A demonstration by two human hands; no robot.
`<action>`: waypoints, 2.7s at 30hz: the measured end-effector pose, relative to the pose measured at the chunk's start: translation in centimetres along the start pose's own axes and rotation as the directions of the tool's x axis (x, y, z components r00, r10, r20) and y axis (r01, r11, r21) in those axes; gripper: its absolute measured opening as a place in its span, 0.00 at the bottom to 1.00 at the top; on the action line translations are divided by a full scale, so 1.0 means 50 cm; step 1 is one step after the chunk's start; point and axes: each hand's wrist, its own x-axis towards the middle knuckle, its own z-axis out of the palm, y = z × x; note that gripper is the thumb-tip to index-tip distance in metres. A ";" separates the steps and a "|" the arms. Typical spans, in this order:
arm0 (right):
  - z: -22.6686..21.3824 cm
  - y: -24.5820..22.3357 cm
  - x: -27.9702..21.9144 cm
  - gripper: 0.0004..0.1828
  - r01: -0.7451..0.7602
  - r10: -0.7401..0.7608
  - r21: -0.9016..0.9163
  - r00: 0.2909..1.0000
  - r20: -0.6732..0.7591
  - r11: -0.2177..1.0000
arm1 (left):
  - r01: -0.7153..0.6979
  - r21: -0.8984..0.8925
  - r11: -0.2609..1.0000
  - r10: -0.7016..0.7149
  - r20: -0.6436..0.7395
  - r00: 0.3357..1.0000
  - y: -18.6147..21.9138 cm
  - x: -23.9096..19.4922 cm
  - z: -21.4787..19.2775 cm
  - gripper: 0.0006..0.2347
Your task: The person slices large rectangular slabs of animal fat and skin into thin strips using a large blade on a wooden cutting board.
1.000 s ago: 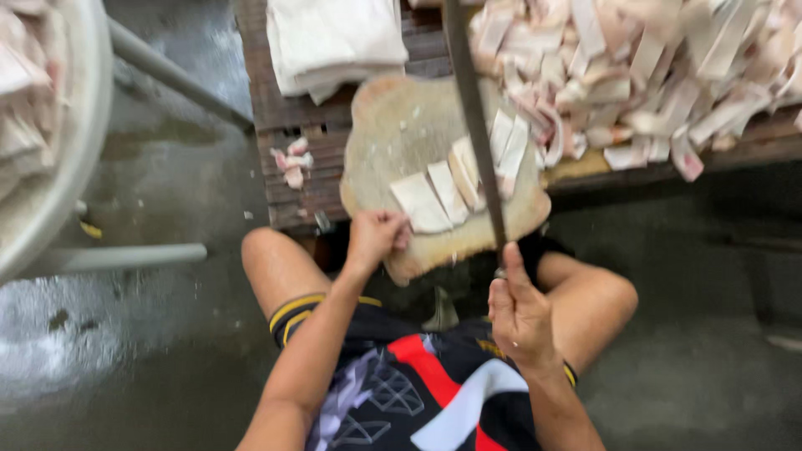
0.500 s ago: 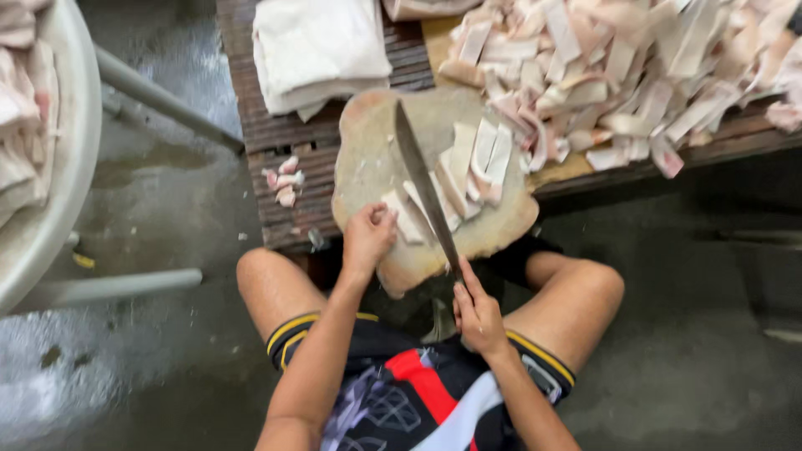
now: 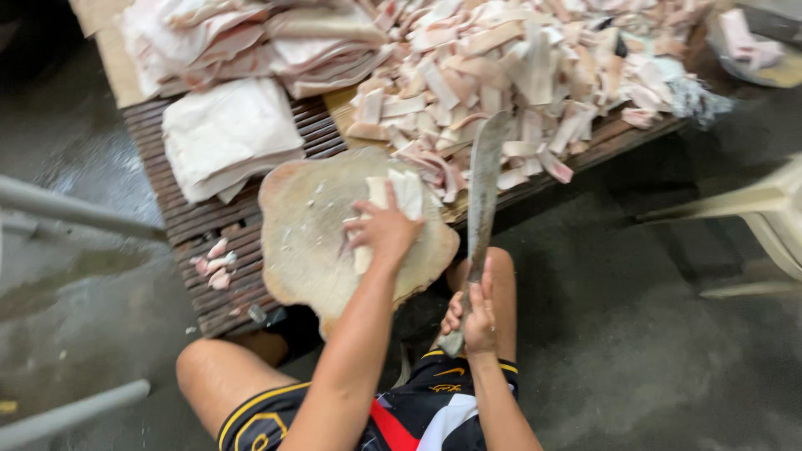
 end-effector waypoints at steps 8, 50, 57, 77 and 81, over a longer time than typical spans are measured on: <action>0.010 0.018 0.001 0.36 -0.096 0.097 -0.046 0.995 0.018 0.994 | -0.103 -0.030 0.994 0.089 -0.293 0.952 -0.108 0.074 0.047 0.36; -0.133 0.224 0.140 0.57 0.146 -0.048 -0.590 0.983 0.178 0.794 | -0.023 -0.227 0.974 -0.163 -0.762 0.627 -0.597 0.602 -0.219 0.30; -0.201 0.260 0.154 0.56 0.211 -0.040 -0.529 0.948 0.315 0.822 | 0.303 -0.529 0.792 -0.509 -0.299 0.807 -0.571 0.667 -0.331 0.37; 0.037 0.057 0.079 0.36 -0.501 0.518 -0.207 0.855 0.037 0.841 | -0.317 -0.940 -0.129 0.036 -0.324 0.945 -0.384 0.267 -0.215 0.17; 0.042 0.031 0.063 0.34 -0.523 0.543 -0.210 0.838 0.048 0.826 | -0.075 -0.997 -0.004 0.079 -0.075 0.994 -0.473 0.061 -0.035 0.19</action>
